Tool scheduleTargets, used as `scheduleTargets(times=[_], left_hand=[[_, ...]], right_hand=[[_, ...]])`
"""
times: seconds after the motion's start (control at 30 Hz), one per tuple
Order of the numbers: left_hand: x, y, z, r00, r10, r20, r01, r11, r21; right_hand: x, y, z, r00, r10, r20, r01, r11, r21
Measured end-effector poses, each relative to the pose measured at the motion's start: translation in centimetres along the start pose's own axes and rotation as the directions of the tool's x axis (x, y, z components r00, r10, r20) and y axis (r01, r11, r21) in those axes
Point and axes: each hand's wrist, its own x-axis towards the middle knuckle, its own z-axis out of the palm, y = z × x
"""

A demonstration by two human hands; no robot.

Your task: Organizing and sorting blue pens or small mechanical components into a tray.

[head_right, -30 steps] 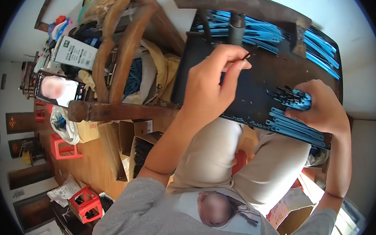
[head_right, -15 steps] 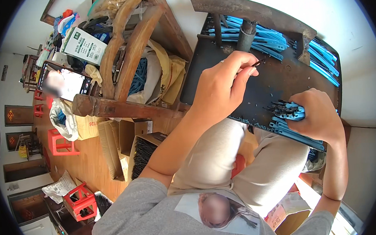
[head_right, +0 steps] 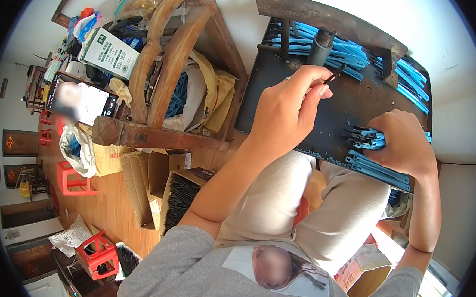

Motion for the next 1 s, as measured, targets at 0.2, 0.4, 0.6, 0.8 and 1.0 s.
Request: scheduleTargets(times=[0.2,0.4,0.6,0.8,1.0], left_hand=[[-0.1,-0.1,0.0,0.998,-0.048,-0.035,0.047,0.998,-0.034],[0.1,-0.1,-0.1,0.997,-0.041,-0.061,0.038,0.998,-0.045],[0.0,-0.4,0.1,0.997,-0.074,-0.009,0.073,0.992,-0.1],[0.0,-0.3,0.0,0.996,-0.092,0.011,0.092,0.987,-0.133],[0.0,-0.2,0.1,0.996,-0.093,0.01,0.093,0.981,-0.172]], right_hand=[[-0.1,-0.1,-0.2,0.998,0.002,-0.069,0.006,0.994,0.111],[-0.3,-0.3,0.5,0.997,0.016,-0.072,-0.012,0.998,0.06],[-0.5,-0.5,0.7,0.995,0.038,-0.09,-0.035,0.999,0.038],[-0.3,-1.2,0.4,0.994,0.03,-0.103,-0.029,1.0,0.009],[-1.0,-0.8,0.3,0.985,0.008,-0.174,-0.012,1.0,-0.026]])
